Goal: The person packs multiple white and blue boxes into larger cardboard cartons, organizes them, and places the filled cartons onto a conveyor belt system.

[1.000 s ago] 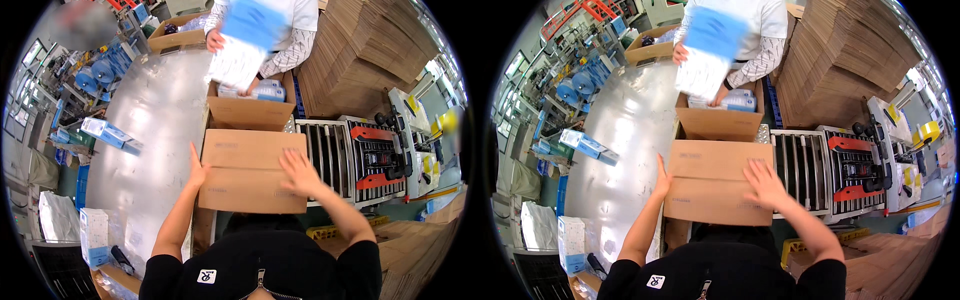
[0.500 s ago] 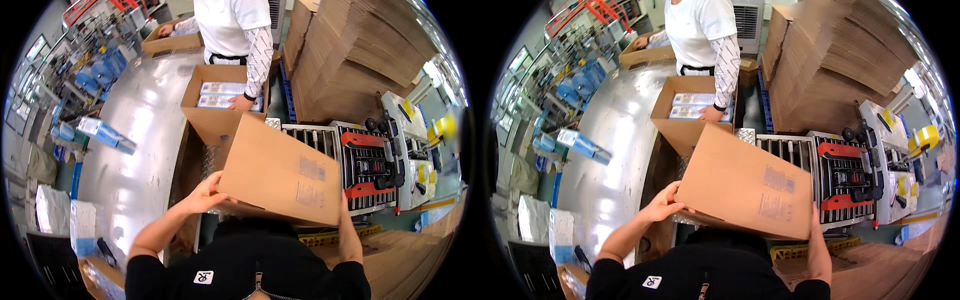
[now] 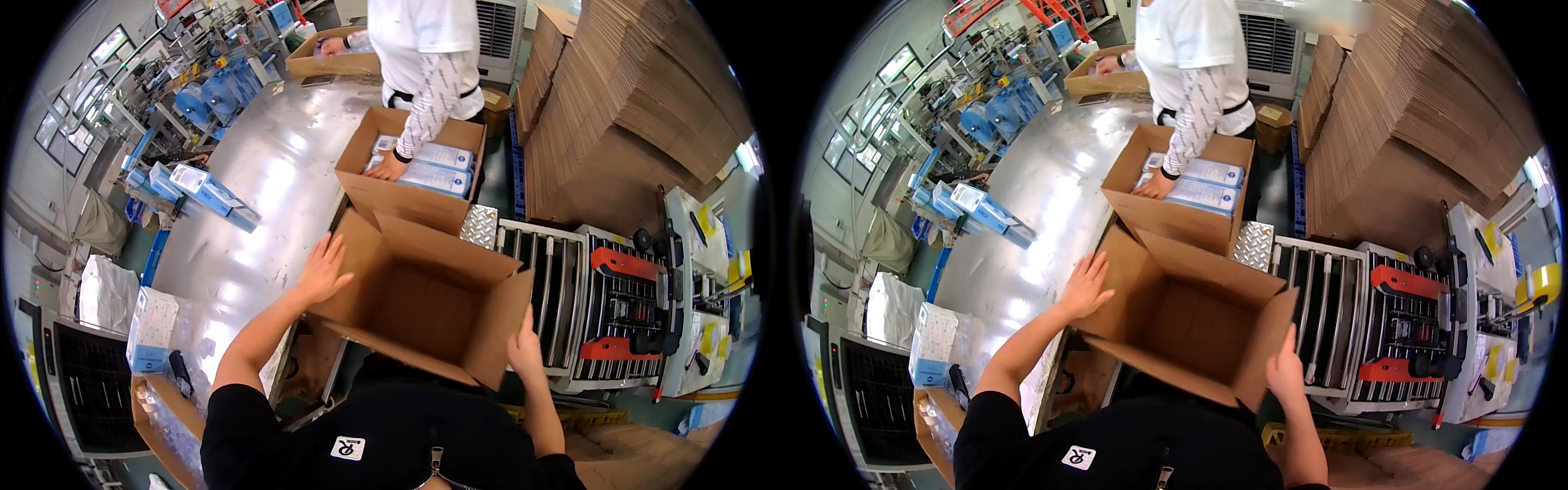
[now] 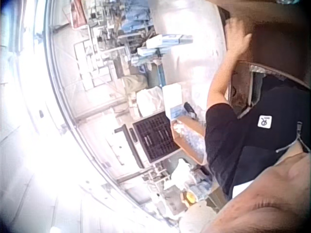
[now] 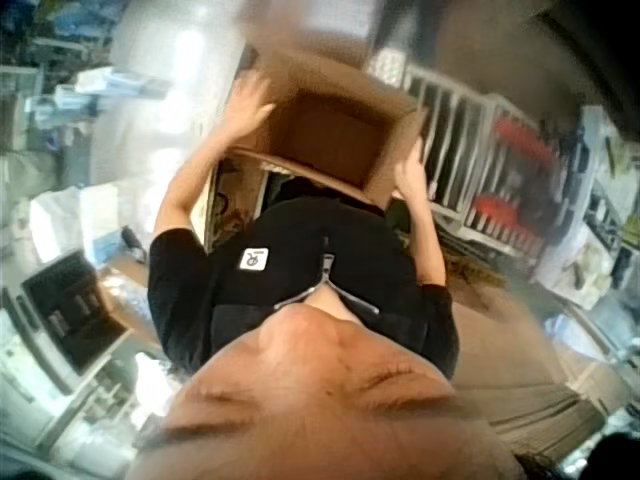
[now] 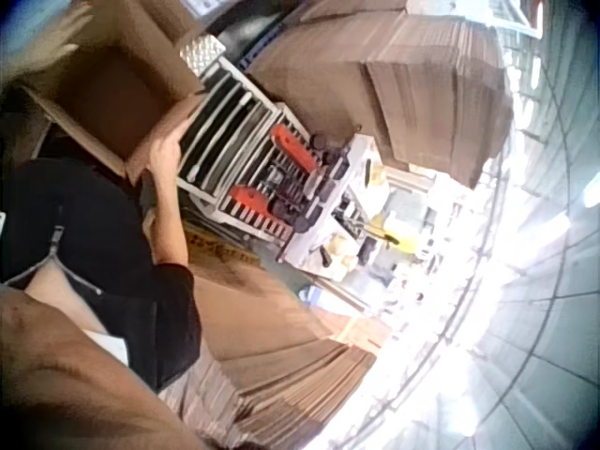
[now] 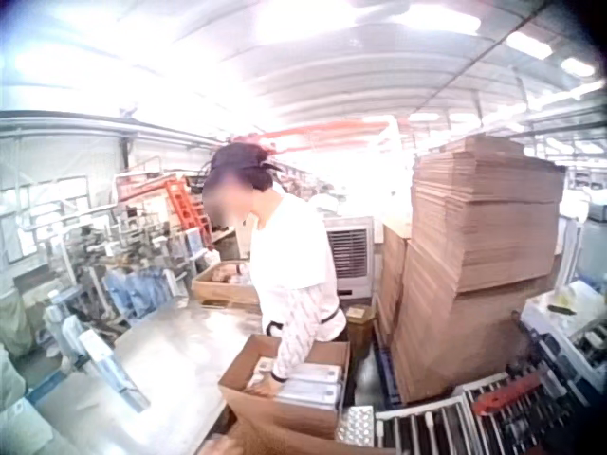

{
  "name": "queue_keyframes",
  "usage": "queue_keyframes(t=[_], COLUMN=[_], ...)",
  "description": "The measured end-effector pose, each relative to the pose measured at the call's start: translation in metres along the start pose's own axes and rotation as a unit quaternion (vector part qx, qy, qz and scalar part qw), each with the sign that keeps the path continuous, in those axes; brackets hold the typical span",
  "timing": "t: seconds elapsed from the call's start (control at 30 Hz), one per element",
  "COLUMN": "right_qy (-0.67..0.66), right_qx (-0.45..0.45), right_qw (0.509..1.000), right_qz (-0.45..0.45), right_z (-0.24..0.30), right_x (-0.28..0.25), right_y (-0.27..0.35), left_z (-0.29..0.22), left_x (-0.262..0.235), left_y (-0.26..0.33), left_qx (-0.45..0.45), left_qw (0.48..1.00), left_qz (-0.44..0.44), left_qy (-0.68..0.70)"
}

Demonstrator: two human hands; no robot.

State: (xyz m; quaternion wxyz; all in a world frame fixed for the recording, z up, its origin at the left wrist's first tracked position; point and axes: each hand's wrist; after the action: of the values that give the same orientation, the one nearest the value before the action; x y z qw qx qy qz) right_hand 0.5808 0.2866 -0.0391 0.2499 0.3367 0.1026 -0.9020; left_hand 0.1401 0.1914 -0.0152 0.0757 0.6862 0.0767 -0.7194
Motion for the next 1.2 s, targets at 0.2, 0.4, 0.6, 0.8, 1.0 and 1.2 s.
queue_keyframes(t=[0.2,0.4,0.6,0.8,1.0,1.2], right_qy=[0.041,-0.006,0.035,0.076,0.242,0.268], right_qx=[0.103,0.125,0.035,0.120,-0.257,-0.488], right_qw=[0.994,0.992,0.997,0.985,0.932,0.754], right_qz=[-0.019,-0.003,0.053,-0.098,0.085,0.350], right_z=[-0.007,-0.010,0.092,0.030,0.254,0.351], right_x=[-0.036,0.000,0.113,0.037,0.155,0.278], right_y=[-0.006,-0.047,-0.091,-0.064,-0.204,-0.284], left_z=[-0.052,-0.017,0.292,0.400,0.287,0.545], left_x=[0.150,0.141,0.024,0.030,-0.036,-0.043], left_y=[0.050,0.014,-0.098,-0.110,-0.002,0.013], left_qx=[0.035,-0.049,-0.273,-0.391,-0.065,-0.484], left_qw=[0.963,0.825,0.928,0.919,0.972,0.835], left_qz=[0.232,0.388,-0.219,-0.013,-0.027,-0.248], left_qy=[0.132,0.409,0.130,0.054,0.222,-0.078])
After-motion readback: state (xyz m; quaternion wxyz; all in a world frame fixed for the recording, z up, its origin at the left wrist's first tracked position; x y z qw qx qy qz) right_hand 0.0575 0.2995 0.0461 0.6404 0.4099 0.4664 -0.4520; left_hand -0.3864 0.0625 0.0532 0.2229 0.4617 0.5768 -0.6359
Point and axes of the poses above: each hand's wrist, its own y-axis away from the middle knuckle, its own x-axis out of the palm, z = x × y, and after that the axes turned 10 degrees about -x, right-handed
